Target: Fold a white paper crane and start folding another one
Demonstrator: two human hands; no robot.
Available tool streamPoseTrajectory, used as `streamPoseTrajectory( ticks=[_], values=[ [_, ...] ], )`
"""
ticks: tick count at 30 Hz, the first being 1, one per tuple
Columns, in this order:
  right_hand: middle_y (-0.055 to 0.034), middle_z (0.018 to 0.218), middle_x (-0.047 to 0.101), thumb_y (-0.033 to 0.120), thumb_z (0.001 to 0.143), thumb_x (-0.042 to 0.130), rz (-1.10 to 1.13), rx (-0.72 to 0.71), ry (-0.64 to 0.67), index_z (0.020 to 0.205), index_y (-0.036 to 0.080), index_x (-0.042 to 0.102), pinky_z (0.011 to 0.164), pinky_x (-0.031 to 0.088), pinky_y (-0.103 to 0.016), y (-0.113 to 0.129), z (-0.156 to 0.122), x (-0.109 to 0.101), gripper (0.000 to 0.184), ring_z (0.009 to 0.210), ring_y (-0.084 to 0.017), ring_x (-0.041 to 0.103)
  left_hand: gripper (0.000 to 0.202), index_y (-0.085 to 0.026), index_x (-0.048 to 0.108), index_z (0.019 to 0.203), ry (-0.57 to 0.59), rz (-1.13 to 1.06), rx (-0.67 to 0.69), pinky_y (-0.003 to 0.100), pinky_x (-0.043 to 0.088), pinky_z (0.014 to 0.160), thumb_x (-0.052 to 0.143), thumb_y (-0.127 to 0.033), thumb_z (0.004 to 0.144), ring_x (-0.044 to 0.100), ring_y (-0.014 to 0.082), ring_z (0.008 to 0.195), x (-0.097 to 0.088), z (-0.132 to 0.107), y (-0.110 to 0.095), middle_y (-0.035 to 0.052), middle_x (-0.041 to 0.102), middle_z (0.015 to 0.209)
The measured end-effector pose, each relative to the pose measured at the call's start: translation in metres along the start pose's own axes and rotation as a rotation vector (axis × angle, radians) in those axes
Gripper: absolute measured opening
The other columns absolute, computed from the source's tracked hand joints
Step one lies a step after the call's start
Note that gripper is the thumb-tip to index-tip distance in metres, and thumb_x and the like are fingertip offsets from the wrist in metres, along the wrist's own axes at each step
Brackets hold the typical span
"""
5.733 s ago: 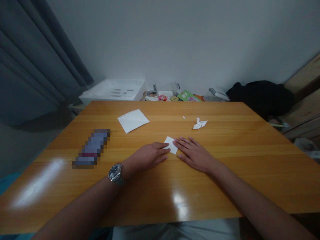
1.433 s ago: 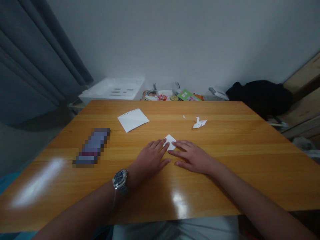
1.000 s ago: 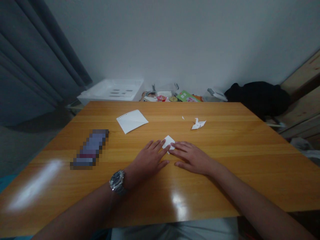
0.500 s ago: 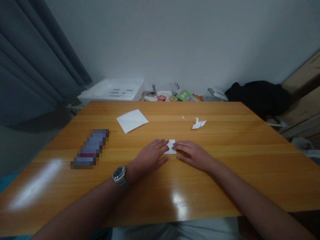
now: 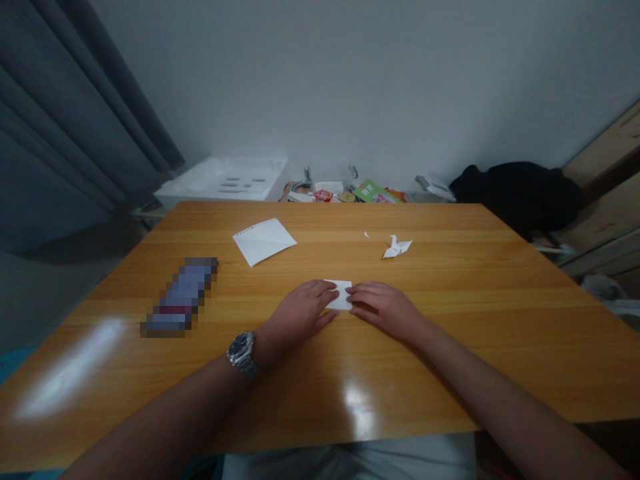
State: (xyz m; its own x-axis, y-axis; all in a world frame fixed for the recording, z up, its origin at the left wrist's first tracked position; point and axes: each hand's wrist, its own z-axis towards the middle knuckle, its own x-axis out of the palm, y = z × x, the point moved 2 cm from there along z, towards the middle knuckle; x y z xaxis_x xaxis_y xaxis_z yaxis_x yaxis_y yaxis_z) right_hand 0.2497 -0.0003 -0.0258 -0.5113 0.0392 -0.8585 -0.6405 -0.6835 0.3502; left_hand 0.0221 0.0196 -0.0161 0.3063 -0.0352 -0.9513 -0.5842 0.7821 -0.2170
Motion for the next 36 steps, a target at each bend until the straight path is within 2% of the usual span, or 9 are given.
streamPoseTrajectory(
  ticks=[5, 10, 17, 22, 27, 31, 36],
  values=[
    [-0.011, 0.122, 0.074, 0.027, 0.099, 0.06, -0.115, -0.052, 0.009, 0.108, 0.02, 0.075, 0.098, 0.058, -0.043, 0.001, -0.001, 0.003, 0.019, 0.111, -0.026, 0.071, 0.035, -0.015, 0.062, 0.129, 0.006, -0.028, -0.018, 0.041, 0.05, 0.105, 0.059, -0.033, 0.099, 0.062, 0.0255, 0.118, 0.0, 0.004, 0.0, 0.0121, 0.066, 0.128],
    [-0.0114, 0.119, 0.075, 0.026, 0.101, 0.055, -0.159, -0.069, -0.024, 0.106, 0.018, 0.075, 0.096, 0.059, -0.041, 0.005, -0.001, 0.004, 0.022, 0.107, -0.025, 0.073, 0.035, -0.014, 0.064, 0.127, -0.004, -0.029, -0.023, 0.04, 0.052, 0.103, 0.058, -0.033, 0.099, 0.063, 0.0255, 0.116, -0.002, 0.005, -0.002, 0.0125, 0.067, 0.127],
    [-0.0081, 0.115, 0.077, 0.028, 0.1, 0.056, -0.058, -0.014, -0.039, 0.111, 0.021, 0.073, 0.098, 0.057, -0.041, 0.005, 0.0, 0.002, 0.02, 0.108, -0.024, 0.072, 0.031, -0.015, 0.066, 0.124, -0.022, -0.001, -0.024, 0.039, 0.054, 0.099, 0.053, -0.031, 0.101, 0.066, 0.0247, 0.111, -0.003, 0.006, -0.004, 0.0114, 0.07, 0.123],
    [-0.0104, 0.12, 0.073, 0.028, 0.097, 0.062, -0.008, 0.033, -0.057, 0.116, 0.022, 0.07, 0.096, 0.056, -0.042, 0.0, 0.001, 0.0, 0.021, 0.11, -0.025, 0.069, 0.032, -0.016, 0.068, 0.123, -0.008, -0.001, -0.003, 0.039, 0.056, 0.097, 0.046, -0.029, 0.103, 0.067, 0.0243, 0.111, -0.004, 0.006, -0.005, 0.0106, 0.07, 0.123],
    [-0.0104, 0.121, 0.071, 0.022, 0.097, 0.06, -0.005, 0.025, -0.061, 0.116, 0.024, 0.071, 0.093, 0.056, -0.041, -0.004, 0.001, 0.002, 0.022, 0.109, -0.024, 0.067, 0.033, -0.019, 0.064, 0.13, -0.009, -0.067, 0.064, 0.037, 0.054, 0.101, 0.049, -0.029, 0.102, 0.065, 0.0227, 0.115, -0.002, 0.004, -0.006, 0.0088, 0.067, 0.131],
    [-0.0092, 0.118, 0.071, 0.021, 0.097, 0.058, -0.002, 0.004, -0.068, 0.11, 0.023, 0.072, 0.093, 0.055, -0.04, -0.004, 0.001, 0.002, 0.019, 0.107, -0.024, 0.067, 0.035, -0.021, 0.064, 0.13, -0.018, -0.082, 0.056, 0.037, 0.052, 0.103, 0.055, -0.037, 0.101, 0.063, 0.0237, 0.118, -0.005, 0.003, -0.007, 0.0091, 0.065, 0.133],
    [-0.0089, 0.111, 0.073, 0.026, 0.1, 0.056, 0.048, 0.02, -0.086, 0.106, 0.023, 0.07, 0.091, 0.054, -0.039, 0.003, 0.003, -0.002, 0.016, 0.103, -0.023, 0.067, 0.027, -0.021, 0.069, 0.119, -0.035, -0.006, 0.021, 0.034, 0.054, 0.087, 0.052, -0.033, 0.102, 0.065, 0.0211, 0.096, -0.011, 0.005, -0.009, 0.0081, 0.069, 0.108]
  ],
)
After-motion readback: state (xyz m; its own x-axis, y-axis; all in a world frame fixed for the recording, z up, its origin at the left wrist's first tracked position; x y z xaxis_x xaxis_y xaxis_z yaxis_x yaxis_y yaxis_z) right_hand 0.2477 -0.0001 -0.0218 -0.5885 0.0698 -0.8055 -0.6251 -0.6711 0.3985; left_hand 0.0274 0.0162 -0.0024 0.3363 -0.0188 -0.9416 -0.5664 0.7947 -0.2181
